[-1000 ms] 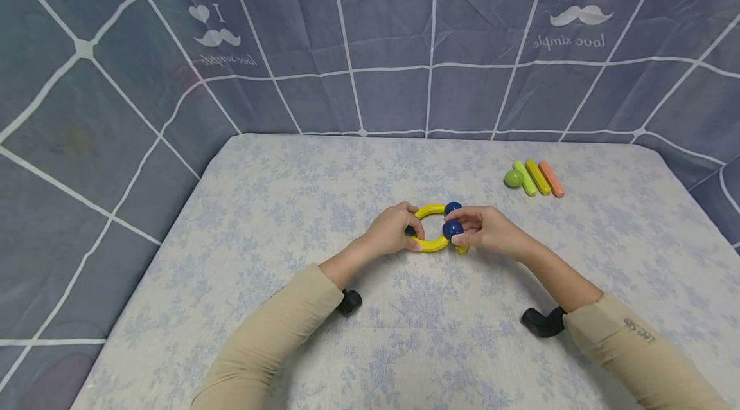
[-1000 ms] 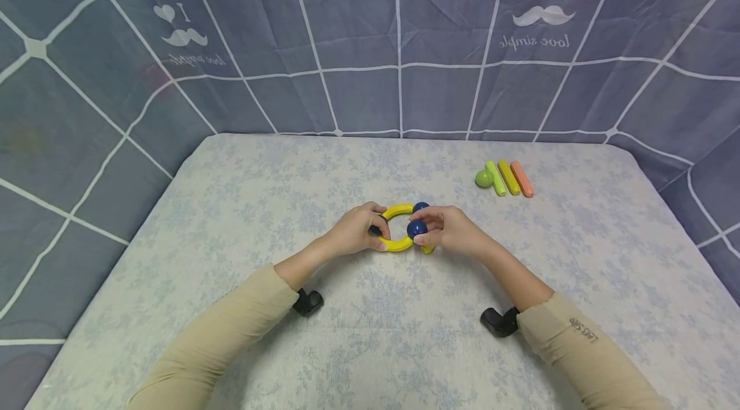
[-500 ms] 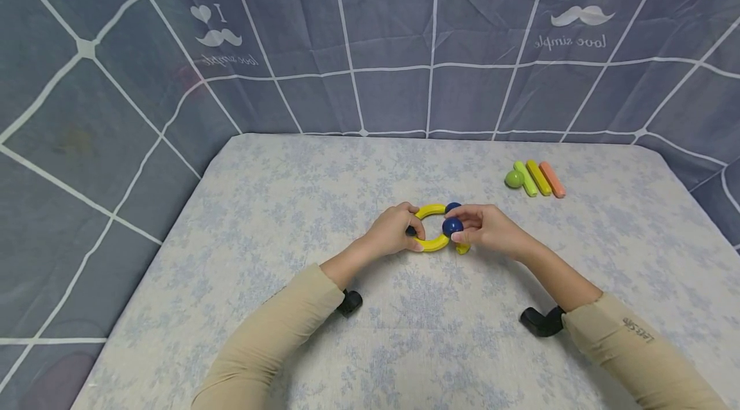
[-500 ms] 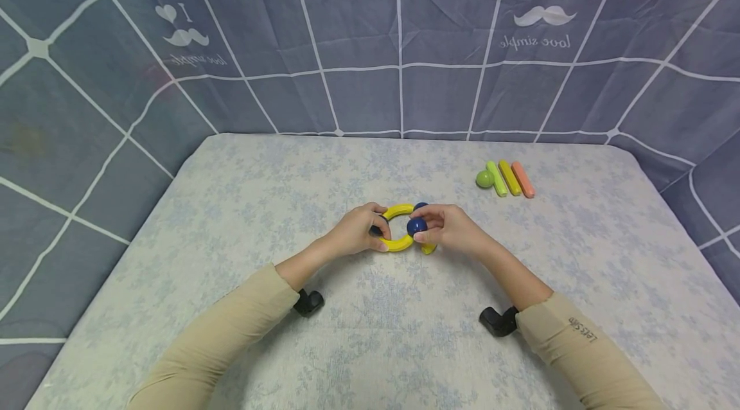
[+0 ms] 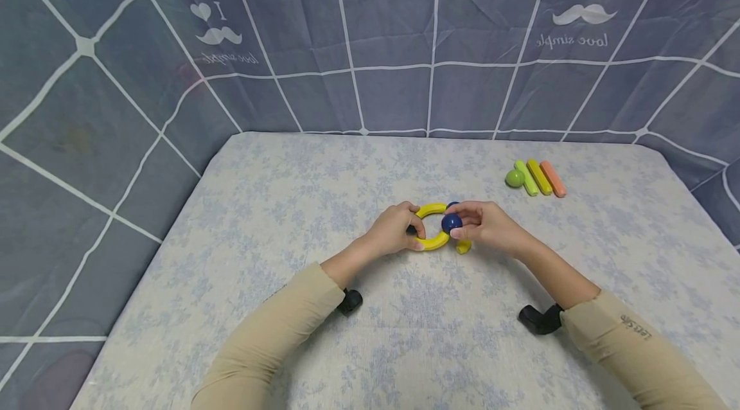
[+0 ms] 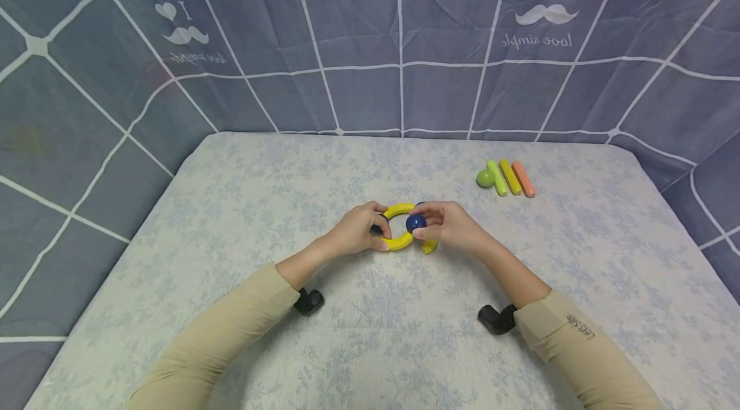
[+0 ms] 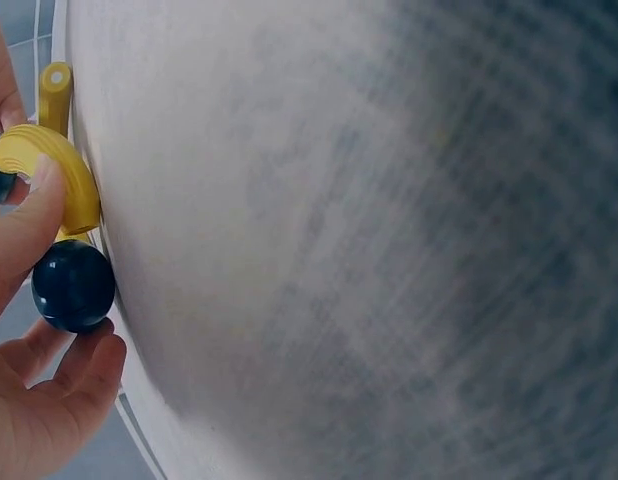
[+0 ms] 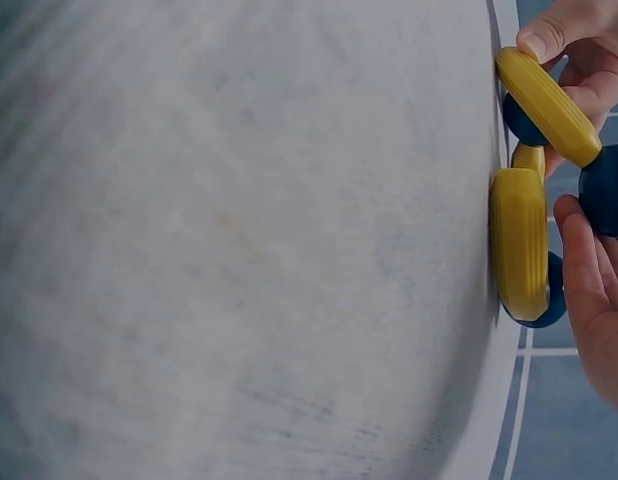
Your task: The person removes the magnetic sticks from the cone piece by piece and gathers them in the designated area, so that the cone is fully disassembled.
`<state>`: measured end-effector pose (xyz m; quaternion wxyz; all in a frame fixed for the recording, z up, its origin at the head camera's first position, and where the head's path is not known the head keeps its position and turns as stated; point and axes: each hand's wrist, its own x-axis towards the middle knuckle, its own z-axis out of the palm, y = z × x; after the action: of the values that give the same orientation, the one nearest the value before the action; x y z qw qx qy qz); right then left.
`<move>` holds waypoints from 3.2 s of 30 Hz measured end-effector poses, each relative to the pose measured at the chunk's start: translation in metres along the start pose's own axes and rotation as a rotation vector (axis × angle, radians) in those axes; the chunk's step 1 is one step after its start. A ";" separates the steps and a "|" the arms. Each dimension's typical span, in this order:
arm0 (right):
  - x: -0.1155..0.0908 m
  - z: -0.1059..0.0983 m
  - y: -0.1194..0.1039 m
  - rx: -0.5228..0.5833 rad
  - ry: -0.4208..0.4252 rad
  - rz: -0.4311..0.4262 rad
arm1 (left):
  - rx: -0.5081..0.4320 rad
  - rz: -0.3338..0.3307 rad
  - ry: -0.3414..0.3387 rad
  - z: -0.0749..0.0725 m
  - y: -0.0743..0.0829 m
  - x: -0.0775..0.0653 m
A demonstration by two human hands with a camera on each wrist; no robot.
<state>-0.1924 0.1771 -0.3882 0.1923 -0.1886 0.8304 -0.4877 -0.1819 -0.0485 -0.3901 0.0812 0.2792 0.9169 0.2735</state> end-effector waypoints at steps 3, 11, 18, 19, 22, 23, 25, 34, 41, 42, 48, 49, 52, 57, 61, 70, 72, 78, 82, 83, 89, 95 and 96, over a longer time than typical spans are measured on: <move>0.000 -0.007 -0.005 0.064 0.058 0.019 | 0.005 0.021 -0.001 0.000 0.000 -0.001; -0.011 -0.046 -0.017 0.200 0.266 0.031 | -0.001 0.040 -0.008 -0.001 0.001 -0.002; -0.018 -0.059 -0.009 0.296 0.338 -0.015 | -0.033 0.039 -0.020 -0.003 0.001 -0.001; -0.019 -0.060 -0.008 0.320 0.346 -0.020 | -0.033 0.036 -0.023 -0.003 0.001 -0.001; -0.019 -0.064 -0.002 0.365 0.366 -0.036 | -0.028 0.023 -0.032 -0.003 0.002 -0.001; -0.019 -0.065 0.000 0.360 0.371 -0.037 | -0.025 0.019 -0.034 -0.003 0.002 -0.001; -0.020 -0.068 0.004 0.361 0.384 -0.036 | -0.020 0.015 -0.035 -0.004 0.002 -0.001; -0.018 -0.074 0.021 0.227 0.454 0.064 | -0.019 0.019 -0.035 -0.004 0.002 -0.001; -0.016 -0.077 0.032 0.014 0.452 0.141 | -0.024 0.014 -0.035 -0.003 0.003 -0.002; -0.016 -0.077 0.034 -0.016 0.450 0.153 | -0.024 0.014 -0.035 -0.004 0.003 -0.002; -0.013 -0.079 0.041 -0.124 0.434 0.197 | -0.022 0.012 -0.032 -0.004 0.003 -0.002; -0.013 -0.080 0.041 -0.127 0.432 0.199 | -0.021 0.011 -0.031 -0.004 0.003 -0.002; -0.012 -0.081 0.043 -0.133 0.429 0.211 | -0.019 0.012 -0.031 -0.003 0.003 -0.002; -0.009 -0.083 0.047 -0.155 0.415 0.247 | -0.021 0.017 -0.032 -0.003 0.004 -0.003; -0.007 -0.084 0.051 -0.175 0.410 0.262 | -0.021 0.017 -0.030 -0.004 0.004 -0.002; -0.005 -0.081 0.051 -0.215 0.432 0.240 | -0.011 0.017 -0.029 -0.004 0.004 -0.002; -0.004 -0.080 0.050 -0.216 0.437 0.237 | -0.009 0.015 -0.029 -0.004 0.004 -0.002; -0.002 -0.079 0.049 -0.230 0.442 0.246 | -0.004 0.013 -0.029 -0.004 0.005 -0.003; -0.002 -0.079 0.049 -0.236 0.449 0.253 | -0.008 0.017 -0.022 -0.003 0.004 -0.003; -0.002 -0.079 0.049 -0.233 0.451 0.254 | -0.008 0.018 -0.020 -0.003 0.004 -0.003; -0.002 -0.079 0.049 -0.216 0.462 0.258 | -0.005 0.023 -0.015 -0.003 0.004 -0.003; -0.001 -0.079 0.049 -0.204 0.473 0.274 | 0.000 0.029 -0.008 -0.003 0.003 -0.003; -0.001 -0.079 0.049 -0.204 0.473 0.275 | 0.000 0.027 -0.008 -0.003 0.004 -0.003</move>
<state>-0.2369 0.2581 -0.3960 0.0376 0.0261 0.9148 -0.4014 -0.1788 -0.0488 -0.3859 0.0812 0.2927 0.9126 0.2735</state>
